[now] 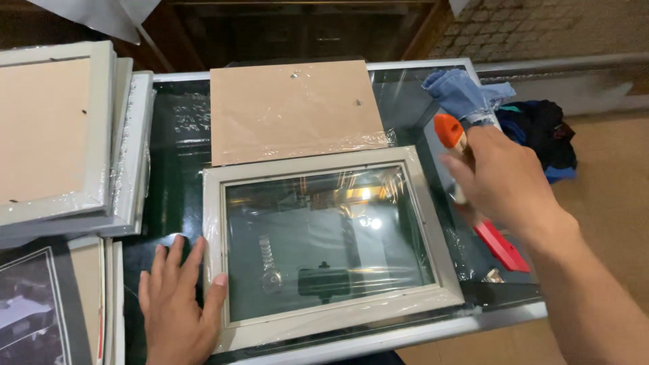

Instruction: Clean a glass picture frame using a brush and a cloth.

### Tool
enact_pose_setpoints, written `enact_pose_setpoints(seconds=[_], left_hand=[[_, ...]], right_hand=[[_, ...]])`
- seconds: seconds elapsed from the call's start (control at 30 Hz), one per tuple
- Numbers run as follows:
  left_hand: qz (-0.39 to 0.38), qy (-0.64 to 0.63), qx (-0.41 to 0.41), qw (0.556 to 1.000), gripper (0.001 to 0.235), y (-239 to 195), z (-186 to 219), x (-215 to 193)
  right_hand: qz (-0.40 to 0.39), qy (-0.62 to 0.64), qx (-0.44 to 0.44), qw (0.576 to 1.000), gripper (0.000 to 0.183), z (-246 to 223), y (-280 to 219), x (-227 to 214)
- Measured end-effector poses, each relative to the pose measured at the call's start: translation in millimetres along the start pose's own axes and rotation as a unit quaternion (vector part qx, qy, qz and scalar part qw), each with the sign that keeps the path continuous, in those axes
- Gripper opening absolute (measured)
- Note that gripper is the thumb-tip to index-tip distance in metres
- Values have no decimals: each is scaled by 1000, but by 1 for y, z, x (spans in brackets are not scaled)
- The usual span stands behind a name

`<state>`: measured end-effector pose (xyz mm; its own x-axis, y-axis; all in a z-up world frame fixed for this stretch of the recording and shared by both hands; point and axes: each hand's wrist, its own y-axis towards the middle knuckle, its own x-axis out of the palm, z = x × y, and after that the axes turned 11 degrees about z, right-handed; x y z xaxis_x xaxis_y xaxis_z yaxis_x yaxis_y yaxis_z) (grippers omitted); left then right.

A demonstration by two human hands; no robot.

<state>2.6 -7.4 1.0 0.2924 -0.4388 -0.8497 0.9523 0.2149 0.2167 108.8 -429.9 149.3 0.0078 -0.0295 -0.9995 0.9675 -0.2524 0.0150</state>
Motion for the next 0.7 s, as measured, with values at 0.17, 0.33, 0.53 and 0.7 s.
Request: enact_pose_setpoints(seconds=[0.17,0.33,0.53,0.7], left_hand=[[29,-3,63,998,66,-1,-4,3],[27,3,59,998,66,-1,-2,2],[39,-9,64,997,64,-3,4,-4],[28,-13,56,998,63,-3,6,-3]], right_hand=[[27,527,-379,760,22,-122,-58,-1],[57,660,-384,643,5,-194,-54,53],[-7,619,-361,697,9,-188,-36,47],[-65,427,-293,853,5,-107,-16,-6]])
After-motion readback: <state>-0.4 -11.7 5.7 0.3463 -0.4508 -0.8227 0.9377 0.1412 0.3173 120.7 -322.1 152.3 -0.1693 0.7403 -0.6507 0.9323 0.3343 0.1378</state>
